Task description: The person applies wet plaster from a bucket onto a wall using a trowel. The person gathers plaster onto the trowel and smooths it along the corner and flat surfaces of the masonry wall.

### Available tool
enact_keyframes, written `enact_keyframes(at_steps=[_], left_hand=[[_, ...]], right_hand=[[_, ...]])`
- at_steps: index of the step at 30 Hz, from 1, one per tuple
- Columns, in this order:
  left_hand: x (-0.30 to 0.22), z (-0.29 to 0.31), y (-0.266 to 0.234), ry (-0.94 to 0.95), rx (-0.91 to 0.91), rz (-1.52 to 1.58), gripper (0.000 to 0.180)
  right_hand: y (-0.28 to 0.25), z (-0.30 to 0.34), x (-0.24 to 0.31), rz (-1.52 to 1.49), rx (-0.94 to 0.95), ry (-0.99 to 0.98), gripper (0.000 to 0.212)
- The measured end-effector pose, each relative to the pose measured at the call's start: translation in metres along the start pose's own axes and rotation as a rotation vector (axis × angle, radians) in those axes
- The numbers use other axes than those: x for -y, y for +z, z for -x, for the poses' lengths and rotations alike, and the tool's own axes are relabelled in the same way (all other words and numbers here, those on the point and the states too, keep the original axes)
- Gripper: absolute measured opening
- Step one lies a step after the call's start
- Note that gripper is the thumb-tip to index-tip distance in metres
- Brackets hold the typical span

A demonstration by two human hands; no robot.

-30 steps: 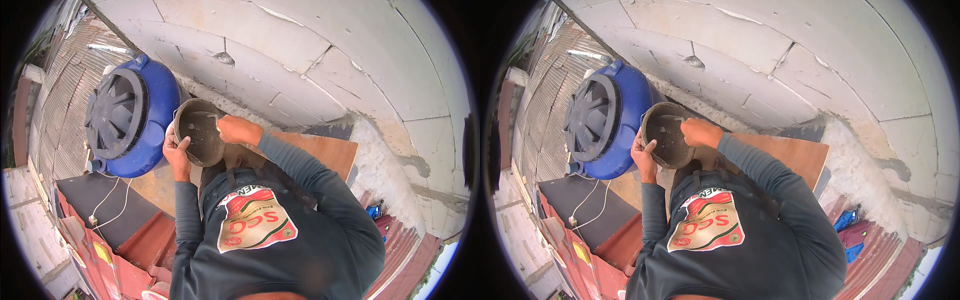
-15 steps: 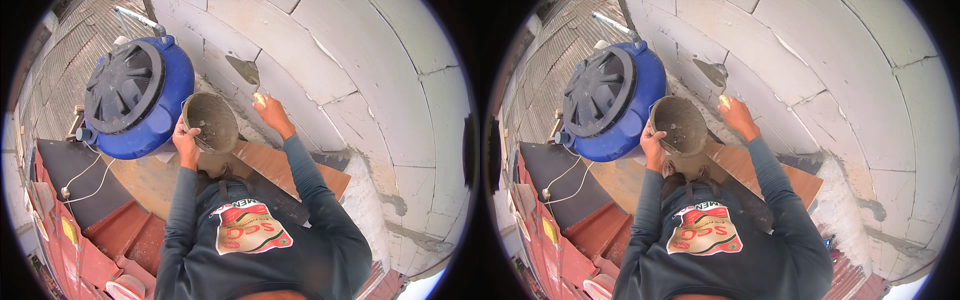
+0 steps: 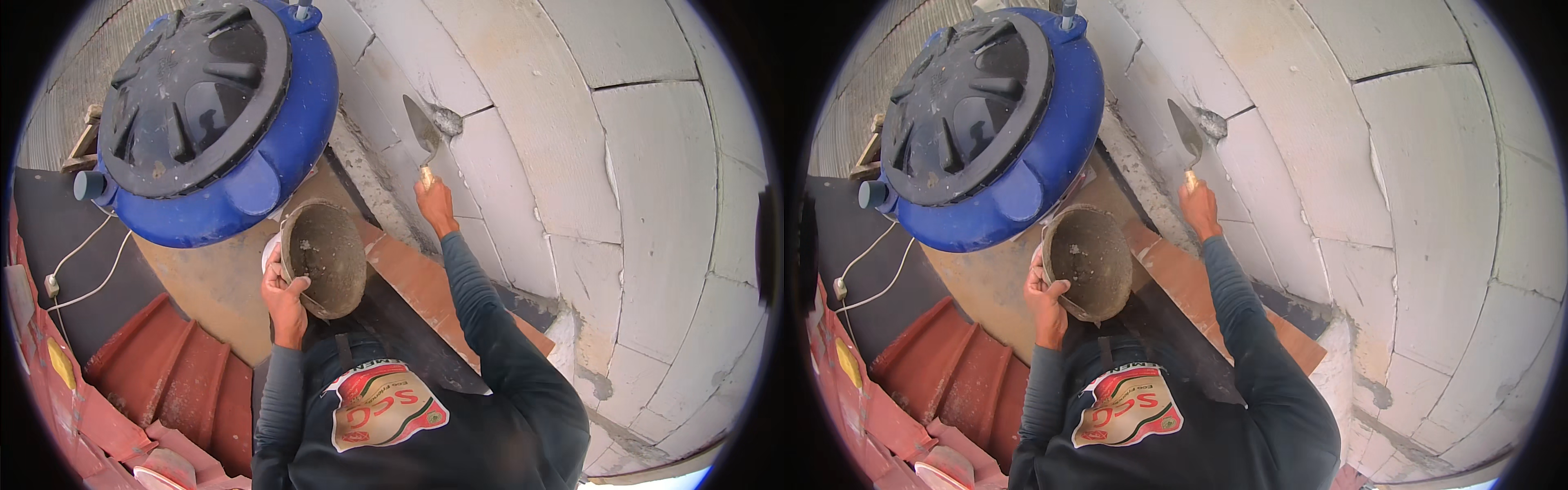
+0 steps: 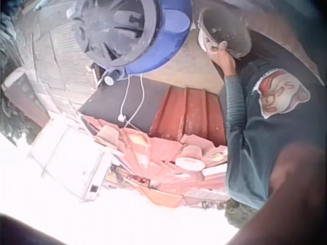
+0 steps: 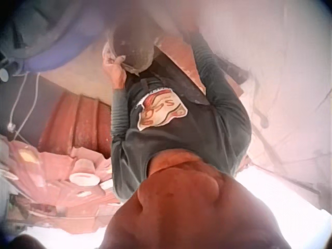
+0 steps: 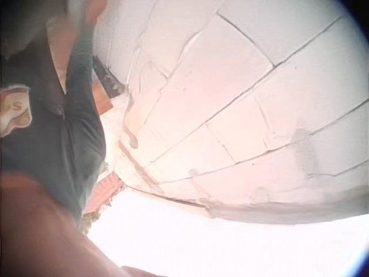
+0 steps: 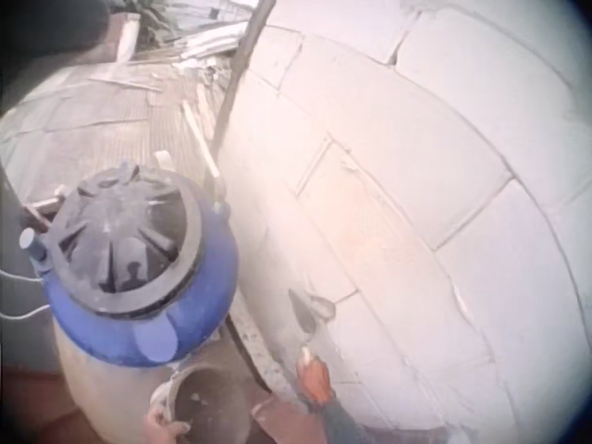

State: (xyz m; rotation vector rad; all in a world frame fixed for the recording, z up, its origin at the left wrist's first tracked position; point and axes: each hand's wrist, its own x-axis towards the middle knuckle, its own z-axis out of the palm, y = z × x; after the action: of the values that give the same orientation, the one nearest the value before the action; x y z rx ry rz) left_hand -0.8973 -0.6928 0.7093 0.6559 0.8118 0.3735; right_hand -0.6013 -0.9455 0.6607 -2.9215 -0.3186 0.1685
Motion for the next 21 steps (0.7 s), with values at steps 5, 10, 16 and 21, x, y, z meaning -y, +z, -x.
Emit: enact_keyframes(at_steps=[5, 10, 16, 21], left_hand=[[-0.002, -0.005, -0.019, 0.040, 0.001, -0.047, 0.025], [0.031, -0.038, 0.048, 0.049, 0.088, -0.168, 0.024], [0.126, -0.166, 0.145, 0.180, 0.013, -0.242, 0.016], [0.122, -0.203, 0.184, 0.171, -0.019, -0.087, 0.022]], right_hand=[[-0.131, -0.003, 0.121, -0.310, -0.420, -0.179, 0.026], [-0.091, -0.005, 0.056, -0.567, -0.525, -0.293, 0.024], [-0.063, -0.022, 0.055, -0.196, -0.192, -0.132, 0.026], [-0.099, -0.006, 0.088, -0.539, -0.434, -0.250, 0.032]])
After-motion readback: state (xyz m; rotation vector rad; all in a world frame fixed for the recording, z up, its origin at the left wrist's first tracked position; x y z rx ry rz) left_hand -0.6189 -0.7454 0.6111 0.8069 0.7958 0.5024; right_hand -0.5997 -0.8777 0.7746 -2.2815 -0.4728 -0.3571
